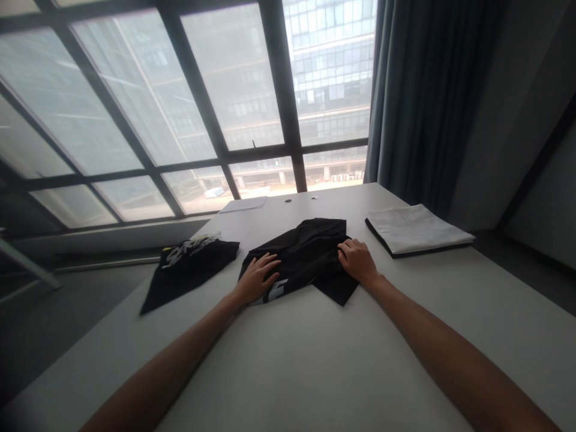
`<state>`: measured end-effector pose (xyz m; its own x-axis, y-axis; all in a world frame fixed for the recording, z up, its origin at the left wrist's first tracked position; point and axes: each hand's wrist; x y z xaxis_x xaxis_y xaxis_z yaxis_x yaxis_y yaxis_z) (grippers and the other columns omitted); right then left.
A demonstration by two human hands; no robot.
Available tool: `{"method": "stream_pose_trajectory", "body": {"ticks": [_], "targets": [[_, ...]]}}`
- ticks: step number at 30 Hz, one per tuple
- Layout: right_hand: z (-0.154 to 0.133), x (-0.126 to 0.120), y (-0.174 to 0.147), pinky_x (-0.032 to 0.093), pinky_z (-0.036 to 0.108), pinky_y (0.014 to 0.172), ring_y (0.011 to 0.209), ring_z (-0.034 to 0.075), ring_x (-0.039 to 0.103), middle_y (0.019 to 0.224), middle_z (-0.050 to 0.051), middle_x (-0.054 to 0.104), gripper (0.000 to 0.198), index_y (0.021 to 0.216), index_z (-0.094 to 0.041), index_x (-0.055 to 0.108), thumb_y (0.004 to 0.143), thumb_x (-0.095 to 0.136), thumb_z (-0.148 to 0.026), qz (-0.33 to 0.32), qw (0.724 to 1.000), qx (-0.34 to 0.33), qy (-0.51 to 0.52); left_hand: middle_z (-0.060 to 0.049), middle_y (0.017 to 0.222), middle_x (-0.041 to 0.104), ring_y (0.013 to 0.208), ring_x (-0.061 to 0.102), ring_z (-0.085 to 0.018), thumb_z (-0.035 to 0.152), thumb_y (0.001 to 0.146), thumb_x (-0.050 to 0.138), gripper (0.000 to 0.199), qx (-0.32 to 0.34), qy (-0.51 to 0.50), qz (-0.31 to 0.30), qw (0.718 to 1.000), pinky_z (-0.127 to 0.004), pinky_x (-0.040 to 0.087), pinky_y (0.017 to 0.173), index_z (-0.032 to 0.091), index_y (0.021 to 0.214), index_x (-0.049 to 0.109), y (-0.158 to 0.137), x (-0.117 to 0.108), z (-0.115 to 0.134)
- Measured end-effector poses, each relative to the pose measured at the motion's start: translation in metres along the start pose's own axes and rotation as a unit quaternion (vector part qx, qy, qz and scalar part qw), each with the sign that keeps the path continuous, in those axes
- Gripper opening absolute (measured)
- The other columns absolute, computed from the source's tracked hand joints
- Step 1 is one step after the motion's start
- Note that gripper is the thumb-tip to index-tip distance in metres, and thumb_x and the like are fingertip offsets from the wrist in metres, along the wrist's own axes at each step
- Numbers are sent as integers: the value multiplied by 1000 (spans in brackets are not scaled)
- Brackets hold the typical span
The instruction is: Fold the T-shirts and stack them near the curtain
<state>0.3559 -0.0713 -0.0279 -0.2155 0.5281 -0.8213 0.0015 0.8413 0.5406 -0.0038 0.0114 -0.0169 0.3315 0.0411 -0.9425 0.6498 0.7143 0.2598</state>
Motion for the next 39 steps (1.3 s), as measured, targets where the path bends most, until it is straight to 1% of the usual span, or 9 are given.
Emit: {"method": "stream_pose_trajectory", "body": {"ticks": [7,12,16,20,24,29,33,36,39], "targets": [[-22,-17,-10,42,34,93,100,23,62,102,8,72,34,105,-20,76,102,48,-41,-120,987,-89,56,-8,155,50,145,41,-33,58,99,47,55,-22,-4,-36,999,-50,29,120,27,143,60,-9,-5,5],[-18,-17,-8,38,42,99,104,28,64,101,13,73,53,93,-19,77,105,37,-50,-136,990,18,-19,-9,144,61,130,55,-36,62,96,52,52,-42,-6,-40,998,-48,38,110,28,132,69,-13,-19,35],[-12,-16,-11,29,53,108,125,33,55,119,17,71,48,110,-17,72,107,34,-46,-105,989,66,-74,-5,124,72,109,67,-27,60,98,49,48,30,-107,-71,991,-36,46,99,29,127,71,-13,-36,59],[-28,-21,-12,40,43,96,115,31,59,117,20,69,46,107,-15,71,107,32,-40,-49,989,97,-97,-5,124,70,114,64,-26,51,103,44,42,65,-83,7,994,-38,44,106,28,124,71,-10,-35,50],[-64,-24,-17,46,38,83,97,29,66,103,18,71,55,96,-17,73,106,32,-51,-122,987,92,-55,-6,137,64,118,63,-28,49,102,47,40,50,-12,-20,998,-39,44,107,29,125,71,-9,-18,28],[-80,-24,-22,46,39,89,108,33,65,112,20,71,41,110,-14,71,102,46,-46,-187,979,66,-56,-9,116,72,108,67,-30,56,99,51,41,13,1,-41,999,-42,43,105,27,114,76,-15,-20,40],[-73,-32,-20,40,50,103,131,39,51,141,24,58,42,133,-13,60,101,51,-39,-180,979,55,-74,-6,104,76,98,69,-27,57,101,46,42,55,-62,-62,995,-37,46,96,30,115,75,-16,-31,63],[-81,-41,-20,43,44,100,125,35,56,135,22,61,35,125,-16,65,104,43,-34,-128,989,34,-63,-5,109,75,103,68,-25,48,105,42,39,81,-71,8,994,-36,44,99,29,116,74,-11,-31,60],[-95,-44,-24,48,38,87,102,30,67,111,19,71,39,104,-16,71,105,37,-36,-174,983,42,-39,-7,109,73,103,67,-25,41,105,42,37,41,-40,67,996,-36,46,98,24,111,75,-6,-24,40]]}}
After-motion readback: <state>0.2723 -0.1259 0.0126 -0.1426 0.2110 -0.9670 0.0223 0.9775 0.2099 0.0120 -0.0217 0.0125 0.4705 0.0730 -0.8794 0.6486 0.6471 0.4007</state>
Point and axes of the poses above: each hand's wrist, its own y-axis towards the middle knuckle, its own x-axis out of the palm, z = x × y
